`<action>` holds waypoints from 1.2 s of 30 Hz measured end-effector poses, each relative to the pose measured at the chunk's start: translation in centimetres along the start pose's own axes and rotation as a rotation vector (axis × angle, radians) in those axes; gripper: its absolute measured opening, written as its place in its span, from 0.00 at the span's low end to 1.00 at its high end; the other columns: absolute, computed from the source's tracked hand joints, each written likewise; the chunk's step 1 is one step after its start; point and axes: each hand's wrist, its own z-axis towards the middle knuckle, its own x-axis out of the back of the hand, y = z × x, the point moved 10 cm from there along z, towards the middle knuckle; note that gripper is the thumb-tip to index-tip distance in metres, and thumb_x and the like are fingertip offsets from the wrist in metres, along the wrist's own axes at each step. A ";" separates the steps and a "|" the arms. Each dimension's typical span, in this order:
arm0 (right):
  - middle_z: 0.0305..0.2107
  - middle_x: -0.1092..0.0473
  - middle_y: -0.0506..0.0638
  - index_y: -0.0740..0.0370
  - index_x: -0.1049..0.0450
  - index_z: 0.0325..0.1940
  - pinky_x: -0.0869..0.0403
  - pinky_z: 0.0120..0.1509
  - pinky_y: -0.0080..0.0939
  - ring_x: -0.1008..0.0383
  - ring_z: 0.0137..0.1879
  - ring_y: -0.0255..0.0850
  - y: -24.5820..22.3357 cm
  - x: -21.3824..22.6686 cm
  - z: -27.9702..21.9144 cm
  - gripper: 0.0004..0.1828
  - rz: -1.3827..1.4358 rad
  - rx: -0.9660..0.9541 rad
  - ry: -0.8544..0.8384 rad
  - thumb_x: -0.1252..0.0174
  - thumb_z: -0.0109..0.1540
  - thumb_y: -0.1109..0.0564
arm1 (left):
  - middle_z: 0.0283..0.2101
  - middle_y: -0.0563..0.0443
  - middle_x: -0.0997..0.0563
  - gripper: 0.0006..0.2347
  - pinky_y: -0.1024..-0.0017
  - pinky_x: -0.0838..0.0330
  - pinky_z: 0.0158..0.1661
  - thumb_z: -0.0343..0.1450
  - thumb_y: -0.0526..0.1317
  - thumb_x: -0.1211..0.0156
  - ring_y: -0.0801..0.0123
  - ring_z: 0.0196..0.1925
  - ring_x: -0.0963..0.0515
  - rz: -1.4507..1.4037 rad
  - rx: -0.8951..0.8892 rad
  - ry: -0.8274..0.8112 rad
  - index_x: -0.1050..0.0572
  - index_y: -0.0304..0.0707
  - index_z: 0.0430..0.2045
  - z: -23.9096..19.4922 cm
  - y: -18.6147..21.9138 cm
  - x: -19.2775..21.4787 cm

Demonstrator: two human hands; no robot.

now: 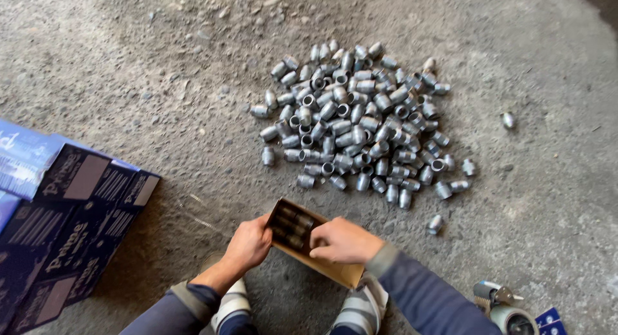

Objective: The person tapes the bottom of a cardboard box, then places a number of metal pipe fittings from a pile on the floor into the box, before using a tape dispenser to seal the box shut.

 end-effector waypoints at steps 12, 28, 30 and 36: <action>0.64 0.34 0.79 0.79 0.53 0.76 0.35 0.74 0.67 0.34 0.72 0.68 30.5 8.5 -4.3 0.71 0.141 -0.907 0.735 0.27 0.49 0.29 | 0.39 0.29 0.14 0.14 0.40 0.23 0.51 0.69 0.40 0.55 0.32 0.50 0.18 0.023 0.009 0.008 0.19 0.43 0.40 1.2 -1.2 -1.2; 0.45 0.22 0.64 0.64 0.19 0.52 0.28 0.58 0.52 0.24 0.53 0.54 16.8 11.3 -9.0 0.35 0.364 -0.427 0.847 0.17 0.44 0.52 | 0.39 0.31 0.14 0.14 0.41 0.23 0.51 0.69 0.42 0.55 0.33 0.50 0.18 0.040 0.034 -0.013 0.19 0.45 0.38 1.6 -2.5 -1.5; 0.45 0.22 0.64 0.63 0.18 0.52 0.26 0.59 0.52 0.24 0.52 0.52 11.8 11.0 -9.2 0.34 0.382 -0.360 0.735 0.18 0.44 0.55 | 0.40 0.30 0.15 0.14 0.40 0.23 0.51 0.69 0.42 0.54 0.33 0.51 0.18 0.045 0.027 -0.014 0.19 0.45 0.39 2.1 -2.7 -1.7; 0.47 0.17 0.53 0.54 0.17 0.53 0.26 0.63 0.49 0.18 0.54 0.46 -1.3 5.4 -6.5 0.23 0.145 -0.181 0.233 0.28 0.53 0.53 | 0.40 0.30 0.15 0.17 0.43 0.24 0.48 0.68 0.41 0.58 0.33 0.47 0.18 0.061 0.020 -0.013 0.22 0.48 0.46 1.3 -1.9 -1.5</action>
